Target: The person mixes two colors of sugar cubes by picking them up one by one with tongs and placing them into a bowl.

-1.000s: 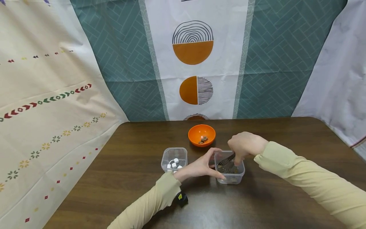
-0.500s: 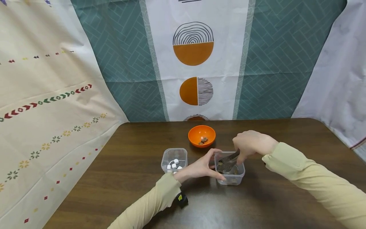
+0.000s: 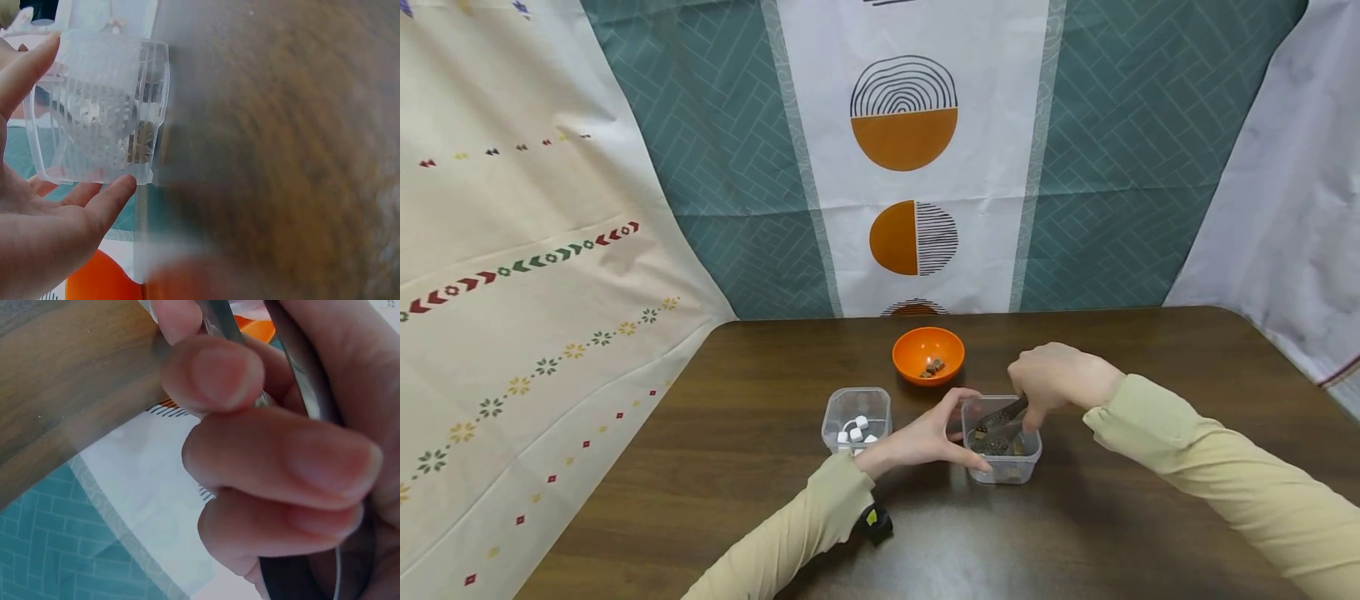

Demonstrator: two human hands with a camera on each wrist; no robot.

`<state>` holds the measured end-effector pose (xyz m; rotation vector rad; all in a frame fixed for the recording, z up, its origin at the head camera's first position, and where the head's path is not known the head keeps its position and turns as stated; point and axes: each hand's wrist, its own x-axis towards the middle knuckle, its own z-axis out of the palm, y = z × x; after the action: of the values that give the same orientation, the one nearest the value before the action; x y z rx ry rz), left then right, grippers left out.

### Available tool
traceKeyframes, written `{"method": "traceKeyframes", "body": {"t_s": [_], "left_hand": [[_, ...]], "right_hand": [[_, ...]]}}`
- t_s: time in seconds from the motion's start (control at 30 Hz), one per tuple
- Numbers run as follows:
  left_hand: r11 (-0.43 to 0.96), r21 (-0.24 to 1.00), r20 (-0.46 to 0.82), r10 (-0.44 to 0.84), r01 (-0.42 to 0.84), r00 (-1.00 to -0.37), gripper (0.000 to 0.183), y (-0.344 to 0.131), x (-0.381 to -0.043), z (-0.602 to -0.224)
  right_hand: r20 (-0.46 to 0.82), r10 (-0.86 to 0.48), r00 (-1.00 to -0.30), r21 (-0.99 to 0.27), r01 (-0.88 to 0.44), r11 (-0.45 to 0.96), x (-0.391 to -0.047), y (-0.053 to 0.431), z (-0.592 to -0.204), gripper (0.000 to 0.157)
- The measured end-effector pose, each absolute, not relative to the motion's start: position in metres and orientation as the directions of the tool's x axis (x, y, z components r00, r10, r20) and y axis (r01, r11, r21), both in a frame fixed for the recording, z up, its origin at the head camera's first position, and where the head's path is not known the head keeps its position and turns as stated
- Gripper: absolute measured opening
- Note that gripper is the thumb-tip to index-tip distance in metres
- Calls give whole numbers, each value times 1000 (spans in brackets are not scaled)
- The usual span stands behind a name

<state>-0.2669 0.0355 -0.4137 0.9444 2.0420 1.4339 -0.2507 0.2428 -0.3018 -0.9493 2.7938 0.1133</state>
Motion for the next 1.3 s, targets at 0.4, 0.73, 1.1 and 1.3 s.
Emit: {"method": "traceKeyframes", "body": {"t_s": [0.4,0.73,1.1,1.3], "left_hand": [[205,943,16,760,263,-650,72,36,-267,-414],[204,944,14,763,261,-646,72,35,-268,-413],[203,942,19,761,267,-648,75,36,-268,-415],[205,941,23,758,270,-652,75,37,-267,-415]], "right_hand": [[-183,-587,-789,23,-600,800,-256,243,-299,28],[-170,-602,-780,18,-613,790,-258,247,-299,30],[-189,-585,-789,39,-601,798,-257,239,-301,28],[-199,-571,-797,43,-589,807,-255,238,-301,27]]}}
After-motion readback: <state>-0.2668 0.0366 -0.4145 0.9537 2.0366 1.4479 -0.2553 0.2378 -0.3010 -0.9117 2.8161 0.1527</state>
